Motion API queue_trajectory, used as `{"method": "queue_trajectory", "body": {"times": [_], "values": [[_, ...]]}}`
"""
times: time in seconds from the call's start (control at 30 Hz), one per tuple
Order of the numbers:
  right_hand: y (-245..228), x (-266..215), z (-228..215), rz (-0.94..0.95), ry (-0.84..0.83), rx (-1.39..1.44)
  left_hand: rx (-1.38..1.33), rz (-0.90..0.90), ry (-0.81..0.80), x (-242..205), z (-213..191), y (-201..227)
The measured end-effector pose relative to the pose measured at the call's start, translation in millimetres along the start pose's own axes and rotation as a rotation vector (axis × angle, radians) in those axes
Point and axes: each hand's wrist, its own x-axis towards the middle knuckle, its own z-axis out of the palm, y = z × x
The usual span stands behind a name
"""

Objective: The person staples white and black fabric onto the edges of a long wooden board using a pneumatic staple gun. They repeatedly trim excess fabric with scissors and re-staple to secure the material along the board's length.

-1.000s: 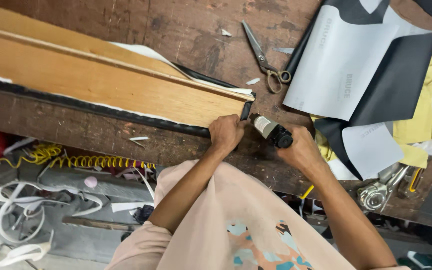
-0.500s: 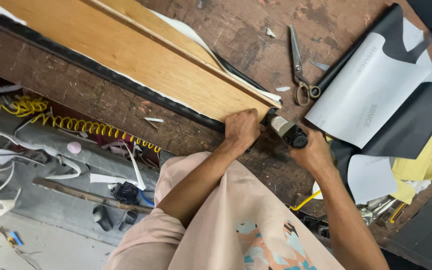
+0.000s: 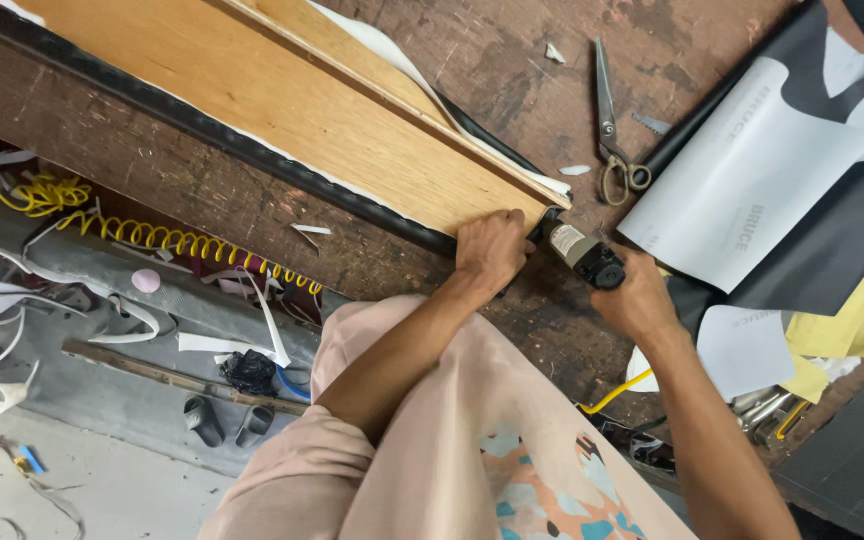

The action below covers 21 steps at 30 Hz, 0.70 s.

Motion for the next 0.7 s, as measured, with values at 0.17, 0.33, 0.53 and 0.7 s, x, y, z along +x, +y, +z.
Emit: {"method": "queue_trajectory", "body": {"times": [0.17, 0.33, 0.53, 0.7], "values": [[-4.6, -13.2, 2.7, -0.046, -0.008, -0.050, 0.011, 0.000, -0.070, 1.2, 2.9, -7.2], [-11.3, -11.6, 6.5, -0.123, -0.001, -0.059, 0.019, 0.065, 0.036, 3.3, 5.9, -12.0], [-13.0, -11.3, 5.4, -0.037, -0.054, -0.056, 0.035, 0.027, -0.065, 0.5, -7.1, -8.1], [-9.8, -11.9, 7.0, -0.035, -0.044, 0.009, 0.197, 0.133, -0.183, -16.6, -15.2, -6.7]]}}
